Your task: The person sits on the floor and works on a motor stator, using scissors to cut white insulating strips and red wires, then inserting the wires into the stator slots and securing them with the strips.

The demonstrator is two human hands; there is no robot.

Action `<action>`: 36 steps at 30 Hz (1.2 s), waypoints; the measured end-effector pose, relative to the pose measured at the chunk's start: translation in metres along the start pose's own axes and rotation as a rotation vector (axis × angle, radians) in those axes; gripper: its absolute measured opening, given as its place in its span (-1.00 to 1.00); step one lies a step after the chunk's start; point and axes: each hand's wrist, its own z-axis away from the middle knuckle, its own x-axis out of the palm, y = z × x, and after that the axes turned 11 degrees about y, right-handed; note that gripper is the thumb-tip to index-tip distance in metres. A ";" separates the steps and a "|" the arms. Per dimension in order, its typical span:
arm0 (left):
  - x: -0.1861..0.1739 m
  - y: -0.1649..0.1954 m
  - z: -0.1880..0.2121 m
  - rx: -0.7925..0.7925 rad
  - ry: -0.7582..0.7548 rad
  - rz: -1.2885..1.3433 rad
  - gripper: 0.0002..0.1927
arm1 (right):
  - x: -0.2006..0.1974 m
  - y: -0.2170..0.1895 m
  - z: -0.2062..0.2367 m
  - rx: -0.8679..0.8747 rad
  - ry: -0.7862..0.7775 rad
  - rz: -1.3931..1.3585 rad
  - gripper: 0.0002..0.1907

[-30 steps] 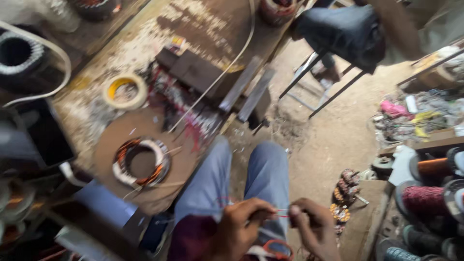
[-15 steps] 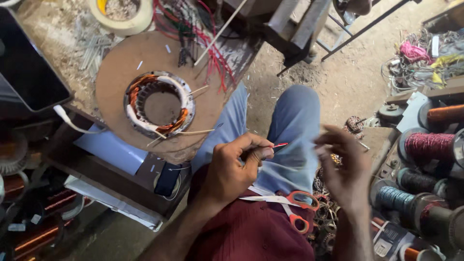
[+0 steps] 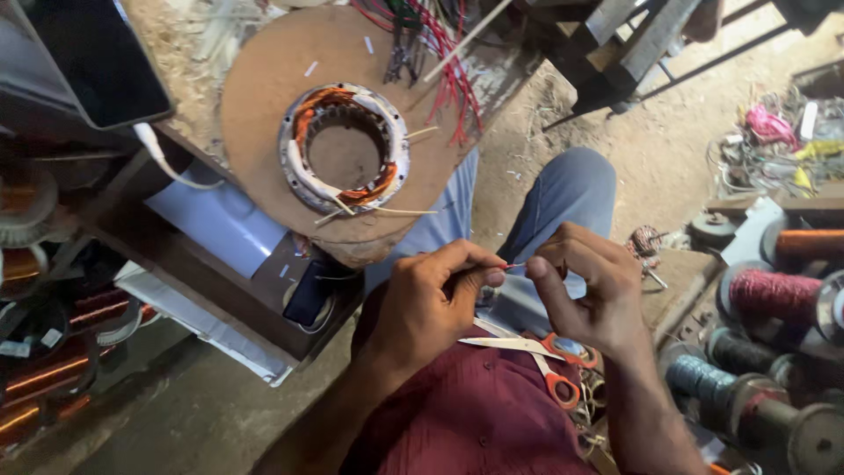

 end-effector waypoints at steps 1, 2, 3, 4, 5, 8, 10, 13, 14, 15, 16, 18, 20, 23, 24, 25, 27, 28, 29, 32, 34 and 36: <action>0.000 -0.002 -0.001 0.032 -0.005 -0.021 -0.87 | -0.002 0.005 0.004 -0.013 0.024 -0.017 -0.85; 0.001 -0.003 -0.003 0.066 -0.014 -0.042 -0.86 | -0.005 0.009 0.009 0.077 0.129 -0.031 -0.81; 0.001 -0.003 -0.005 0.074 0.003 -0.061 -0.86 | -0.010 0.013 0.013 0.165 0.240 -0.042 -0.76; 0.002 -0.004 -0.007 0.086 0.020 -0.079 -0.86 | -0.016 0.019 0.016 0.247 0.354 -0.054 -0.69; 0.003 -0.004 -0.009 0.097 0.041 -0.100 -0.87 | -0.022 0.029 0.015 0.187 0.490 0.011 -0.60; 0.003 -0.003 -0.011 0.027 0.013 -0.023 -0.86 | -0.032 0.049 0.016 0.308 0.705 -0.375 -0.57; 0.004 -0.003 -0.010 0.012 -0.005 0.009 -0.87 | -0.027 0.056 0.020 0.449 0.618 -0.443 -0.51; 0.011 -0.005 -0.009 -0.016 -0.026 0.050 -0.87 | -0.004 0.052 0.036 0.429 0.129 -0.507 -0.52; 0.014 -0.007 -0.009 -0.023 -0.026 0.061 -0.87 | 0.003 0.053 0.040 0.437 0.143 -0.473 -0.60; 0.016 -0.008 -0.009 0.021 -0.010 0.054 -0.89 | 0.012 0.054 0.044 0.445 0.152 -0.449 -0.67; 0.018 -0.008 -0.008 0.068 0.008 0.040 -0.91 | 0.019 0.056 0.048 0.449 0.160 -0.431 -0.74; 0.019 -0.008 -0.007 0.129 0.060 0.048 -0.92 | 0.019 0.068 0.050 0.405 0.211 -0.413 -0.75; 0.014 -0.005 -0.004 0.150 0.128 0.100 -0.93 | 0.003 0.085 0.050 0.438 0.293 -0.453 -0.77; -0.014 0.001 0.006 0.026 0.201 0.143 -0.95 | -0.045 0.109 0.041 0.521 0.541 -0.485 -0.82; -0.027 0.004 0.012 0.052 0.283 0.060 -0.96 | -0.058 0.113 0.038 0.523 0.620 -0.461 -0.84; -0.042 0.006 0.018 0.078 0.362 -0.021 -0.97 | -0.070 0.116 0.036 0.515 0.657 -0.445 -0.85; -0.076 0.010 0.029 0.234 0.457 -0.328 -0.96 | -0.078 0.118 0.030 0.485 0.699 -0.432 -0.88; -0.090 0.011 0.032 0.159 0.465 -0.295 -0.95 | -0.077 0.118 0.026 0.464 0.696 -0.418 -0.89; -0.101 0.013 0.034 0.078 0.470 -0.258 -0.94 | -0.075 0.114 0.023 0.445 0.703 -0.403 -0.89; -0.120 0.023 0.026 0.021 0.534 -0.279 -0.93 | -0.044 0.109 -0.009 0.322 0.662 -0.295 -0.86; -0.124 0.026 0.001 0.170 0.573 -0.488 -0.95 | -0.033 0.092 -0.040 0.146 0.619 -0.156 -0.82; -0.123 0.029 -0.026 0.291 0.564 -0.632 -0.96 | -0.021 0.070 -0.078 -0.054 0.558 -0.009 -0.78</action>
